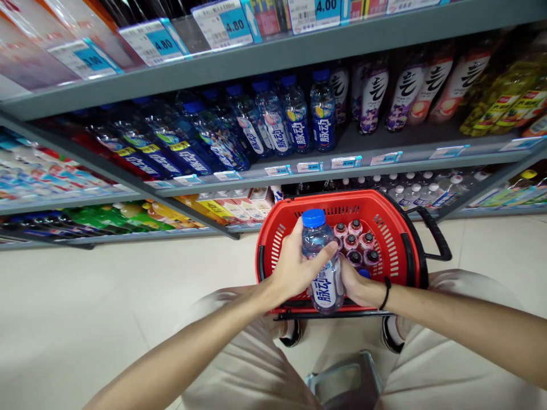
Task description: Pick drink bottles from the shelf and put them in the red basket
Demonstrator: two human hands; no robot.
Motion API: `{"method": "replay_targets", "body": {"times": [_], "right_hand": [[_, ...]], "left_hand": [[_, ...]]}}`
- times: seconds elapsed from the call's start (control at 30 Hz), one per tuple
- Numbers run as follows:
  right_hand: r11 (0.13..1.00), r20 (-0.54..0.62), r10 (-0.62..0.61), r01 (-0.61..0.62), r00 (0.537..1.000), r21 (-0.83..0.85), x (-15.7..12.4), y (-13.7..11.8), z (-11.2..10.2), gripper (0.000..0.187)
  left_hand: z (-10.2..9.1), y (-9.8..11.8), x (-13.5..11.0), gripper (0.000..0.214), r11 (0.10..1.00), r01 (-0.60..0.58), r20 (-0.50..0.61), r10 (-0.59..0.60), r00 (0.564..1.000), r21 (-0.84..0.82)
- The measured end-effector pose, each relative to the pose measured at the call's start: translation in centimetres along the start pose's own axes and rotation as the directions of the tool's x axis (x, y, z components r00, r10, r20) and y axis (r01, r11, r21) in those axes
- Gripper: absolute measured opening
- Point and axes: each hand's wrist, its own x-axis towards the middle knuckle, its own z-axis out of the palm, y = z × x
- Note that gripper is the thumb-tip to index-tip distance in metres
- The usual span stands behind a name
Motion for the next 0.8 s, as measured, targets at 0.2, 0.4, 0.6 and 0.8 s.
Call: {"method": "replay_targets", "body": {"times": [0.2,0.4,0.6,0.8], "right_hand": [[1.0,-0.006,0.013,-0.013,1.0,0.002,0.07,0.04,-0.01,0.066],[1.0,-0.02,0.017,-0.017,1.0,0.006,0.31,0.28,-0.1,0.066],[1.0,0.001,0.027,-0.027,1.0,-0.002,-0.08,-0.2,0.16,0.067],[1.0,0.003,0.017,-0.017,1.0,-0.017,-0.29,-0.53,0.38,0.069]], "left_hand": [[-0.01,0.0,0.0,0.033,1.0,-0.004,0.007,0.004,1.0,-0.013],[-0.04,-0.14,0.03,0.031,1.0,0.0,0.017,0.0,1.0,-0.015],[-0.02,-0.37,0.04,0.032,1.0,0.002,0.007,-0.002,1.0,-0.001],[-0.07,-0.67,0.17,0.036,1.0,0.006,0.012,-0.006,1.0,0.013]]}}
